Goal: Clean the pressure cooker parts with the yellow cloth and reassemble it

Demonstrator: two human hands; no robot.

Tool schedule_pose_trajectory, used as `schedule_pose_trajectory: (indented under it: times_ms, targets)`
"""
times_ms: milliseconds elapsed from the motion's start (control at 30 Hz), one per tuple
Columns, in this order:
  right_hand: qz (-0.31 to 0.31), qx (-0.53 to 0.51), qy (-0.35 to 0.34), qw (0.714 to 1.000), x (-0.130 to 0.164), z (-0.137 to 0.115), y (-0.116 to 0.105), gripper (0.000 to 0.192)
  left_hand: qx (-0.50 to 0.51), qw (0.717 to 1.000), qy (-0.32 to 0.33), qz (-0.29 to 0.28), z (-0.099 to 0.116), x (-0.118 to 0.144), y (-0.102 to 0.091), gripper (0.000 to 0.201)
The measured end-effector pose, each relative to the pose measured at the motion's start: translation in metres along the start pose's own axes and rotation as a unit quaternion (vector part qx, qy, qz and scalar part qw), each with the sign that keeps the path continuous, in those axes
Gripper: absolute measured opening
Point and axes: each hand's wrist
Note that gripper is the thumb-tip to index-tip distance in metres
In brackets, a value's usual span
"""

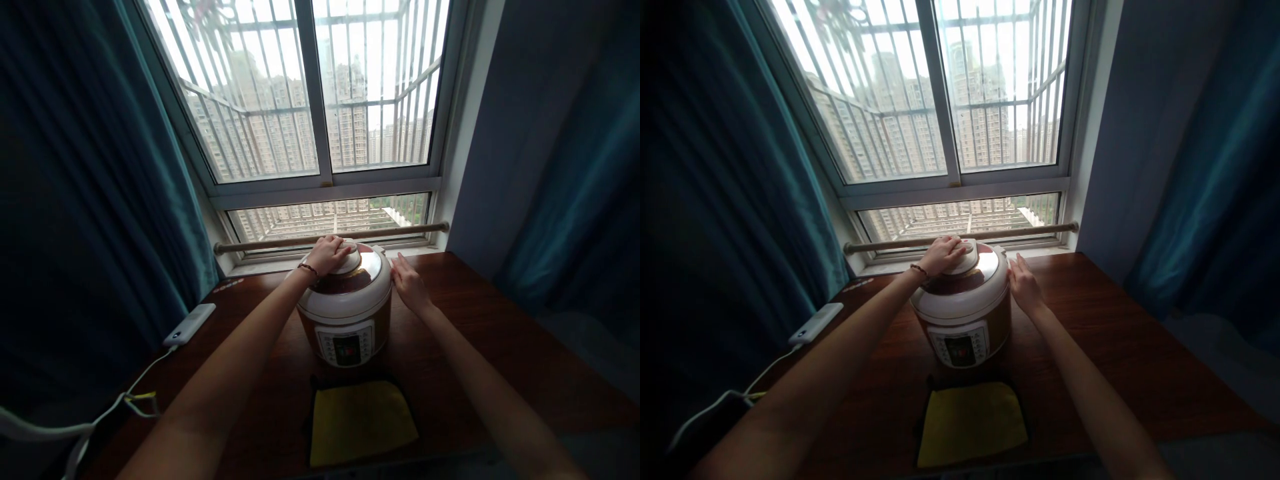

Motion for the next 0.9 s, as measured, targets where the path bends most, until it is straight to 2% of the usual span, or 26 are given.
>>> schedule_pose_trajectory:
  times_ms: [100,333,467,567,667,767,833,900]
  targets:
    - [-0.001,0.002,-0.003,1.0,-0.007,0.005,0.0,0.045,-0.013,1.0,0.006,0.001,0.002,0.0,-0.001,0.048]
    - [-0.046,-0.029,0.002,0.999,-0.013,0.01,-0.004,0.039,-0.013,1.0,0.013,0.005,0.0,0.002,0.0,0.049]
    - [-0.058,-0.068,0.026,0.996,-0.017,0.008,-0.011,0.032,0.013,1.0,0.009,0.0,-0.001,0.0,0.001,0.049]
    - [-0.058,-0.115,0.066,0.99,-0.018,0.01,-0.013,0.03,0.06,0.998,-0.004,0.024,-0.007,-0.001,-0.002,0.054]
    - [-0.035,-0.171,0.136,0.975,-0.016,0.014,-0.011,0.034,0.118,0.986,-0.073,0.088,-0.027,0.009,-0.007,0.054]
    - [-0.04,-0.24,0.222,0.944,-0.013,0.016,-0.007,0.035,0.15,0.955,-0.209,0.15,-0.058,0.033,-0.006,0.044]
    - [-0.061,-0.283,0.274,0.917,-0.015,0.016,-0.006,0.033,0.158,0.932,-0.284,0.162,-0.08,0.055,0.0,0.04]
    - [-0.08,-0.317,0.319,0.89,-0.019,0.016,-0.006,0.029,0.185,0.91,-0.346,0.137,-0.097,0.077,0.011,0.036]
Point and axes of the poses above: each hand's wrist, its own x-axis away from the middle knuckle, its own y-axis out of the palm, z = x × y, and after that the axes turned 2 degrees about -z, right-handed
